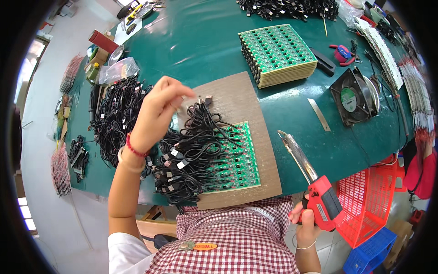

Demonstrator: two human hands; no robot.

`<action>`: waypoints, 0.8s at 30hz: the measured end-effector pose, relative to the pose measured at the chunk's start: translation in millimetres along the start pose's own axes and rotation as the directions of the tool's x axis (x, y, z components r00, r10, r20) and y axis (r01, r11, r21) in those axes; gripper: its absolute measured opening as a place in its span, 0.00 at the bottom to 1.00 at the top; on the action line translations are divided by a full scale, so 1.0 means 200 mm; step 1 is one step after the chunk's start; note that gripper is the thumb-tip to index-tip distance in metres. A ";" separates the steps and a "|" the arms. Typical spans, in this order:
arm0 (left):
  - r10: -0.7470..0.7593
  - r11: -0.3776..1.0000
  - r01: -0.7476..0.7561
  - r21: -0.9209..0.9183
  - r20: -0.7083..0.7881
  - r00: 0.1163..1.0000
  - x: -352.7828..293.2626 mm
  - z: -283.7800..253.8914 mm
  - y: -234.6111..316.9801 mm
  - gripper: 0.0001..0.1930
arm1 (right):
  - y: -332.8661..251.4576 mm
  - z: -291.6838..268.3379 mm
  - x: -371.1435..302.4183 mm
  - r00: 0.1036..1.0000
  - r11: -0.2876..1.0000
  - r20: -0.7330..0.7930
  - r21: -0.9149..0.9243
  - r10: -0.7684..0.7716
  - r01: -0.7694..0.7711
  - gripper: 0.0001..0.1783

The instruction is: The person solders cables onto a circuit board with a soldering iron, moves the finished board away, positions a new circuit board on a wooden block, and solders cables onto the new board.

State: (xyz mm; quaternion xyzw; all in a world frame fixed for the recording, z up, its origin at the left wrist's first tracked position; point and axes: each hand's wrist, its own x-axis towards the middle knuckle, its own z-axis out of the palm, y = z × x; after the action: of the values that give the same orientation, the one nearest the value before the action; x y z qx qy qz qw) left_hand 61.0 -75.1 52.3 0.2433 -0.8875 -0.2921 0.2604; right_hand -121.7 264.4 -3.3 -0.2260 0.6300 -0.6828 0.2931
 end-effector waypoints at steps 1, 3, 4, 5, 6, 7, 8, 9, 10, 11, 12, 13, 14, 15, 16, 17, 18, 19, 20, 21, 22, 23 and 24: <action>-0.046 0.995 0.052 -0.088 0.070 0.997 -0.01 0.00 0.09 0.11 | 0.00 0.01 0.01 1.000 1.000 0.000 -0.004 0.002 -0.002 0.21; 0.006 0.984 0.033 -0.172 0.218 0.976 -0.02 0.05 0.16 0.11 | -0.01 0.01 0.00 1.000 1.000 0.000 -0.003 -0.013 0.013 0.21; 0.021 0.966 0.052 -0.252 0.278 0.960 -0.03 0.07 0.19 0.10 | -0.02 0.01 0.01 1.000 1.000 0.019 0.004 -0.021 0.021 0.22; 0.043 0.941 0.076 -0.330 0.337 0.940 -0.03 0.10 0.21 0.09 | -0.02 0.01 0.01 1.000 1.000 0.009 0.000 -0.019 0.019 0.22; 0.056 0.887 0.142 -0.439 0.408 0.911 -0.03 0.13 0.20 0.09 | -0.01 0.01 0.01 1.000 1.000 0.015 0.014 -0.022 0.022 0.22; 0.042 0.849 0.206 -0.487 0.449 0.892 -0.04 0.15 0.21 0.10 | -0.01 0.02 0.01 0.999 0.999 0.030 0.033 -0.027 0.026 0.22; 0.028 0.836 0.225 -0.501 0.448 0.894 -0.05 0.18 0.20 0.11 | -0.02 0.02 0.01 0.999 1.000 0.033 0.018 -0.024 0.023 0.22; 0.014 0.823 0.244 -0.514 0.447 0.895 -0.06 0.21 0.20 0.12 | -0.03 0.03 0.01 0.999 1.000 0.029 0.017 -0.023 0.023 0.22; 0.024 0.819 0.242 -0.520 0.454 0.891 -0.06 0.25 0.20 0.12 | -0.03 0.03 0.01 0.999 0.999 0.022 0.019 -0.033 0.033 0.22; -0.067 0.840 0.295 -0.454 0.454 0.889 -0.06 0.29 0.21 0.13 | -0.03 0.03 0.01 0.999 0.999 0.015 0.021 -0.043 0.042 0.22; -0.158 0.854 0.349 -0.387 0.446 0.881 -0.06 0.32 0.21 0.14 | -0.03 0.03 0.01 0.999 0.999 0.005 0.016 -0.042 0.042 0.22; -0.155 0.853 0.349 -0.388 0.450 0.880 -0.07 0.34 0.22 0.14 | -0.03 0.03 0.01 0.999 0.999 0.011 0.019 -0.046 0.046 0.22; -0.150 0.888 0.302 -0.347 0.401 0.904 -0.08 0.36 0.22 0.14 | -0.03 0.03 0.02 0.999 0.998 0.018 0.022 -0.051 0.050 0.21; -0.143 0.918 0.256 -0.303 0.350 0.926 -0.08 0.37 0.22 0.13 | -0.03 0.03 0.02 0.999 0.999 0.015 0.022 -0.050 0.049 0.21; -0.106 0.942 0.201 -0.269 0.331 0.938 -0.09 0.39 0.20 0.13 | -0.03 0.03 0.02 0.999 0.999 0.008 0.022 -0.047 0.046 0.21; -0.104 0.942 0.201 -0.270 0.333 0.937 -0.09 0.39 0.20 0.13 | -0.02 0.02 0.02 0.999 0.999 0.002 0.022 -0.043 0.043 0.21; -0.110 0.949 0.195 -0.246 0.321 0.941 -0.09 0.40 0.21 0.12 | -0.03 0.02 0.02 0.999 0.999 0.000 0.021 -0.042 0.042 0.21; -0.116 0.957 0.189 -0.221 0.308 0.944 -0.09 0.40 0.21 0.12 | -0.03 0.02 0.02 0.999 0.999 0.004 0.022 -0.040 0.040 0.21; -0.116 0.957 0.190 -0.221 0.309 0.944 -0.09 0.41 0.22 0.12 | -0.02 0.02 0.02 0.999 0.999 0.010 0.022 -0.037 0.037 0.21; -0.142 0.947 0.218 -0.236 0.301 0.943 -0.09 0.41 0.22 0.12 | -0.02 0.02 0.02 0.999 0.999 0.009 0.022 -0.036 0.036 0.21; -0.168 0.936 0.245 -0.251 0.294 0.941 -0.10 0.42 0.23 0.11 | -0.02 0.02 0.02 0.999 0.999 0.010 0.018 -0.036 0.036 0.21; -0.168 0.936 0.246 -0.252 0.295 0.941 -0.10 0.42 0.23 0.11 | -0.02 0.02 0.02 0.999 0.999 0.012 0.014 -0.036 0.035 0.22; -0.163 0.944 0.233 -0.232 0.287 0.944 -0.11 0.42 0.23 0.11 | -0.02 0.01 0.02 0.999 0.999 0.011 0.014 -0.035 0.035 0.22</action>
State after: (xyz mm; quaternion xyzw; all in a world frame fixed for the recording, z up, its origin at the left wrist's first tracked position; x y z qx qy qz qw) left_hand 12.7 4.0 16.8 0.2542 -0.8384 -0.4618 0.1386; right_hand -122.7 259.9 0.9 -0.2388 0.6195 -0.6908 0.2864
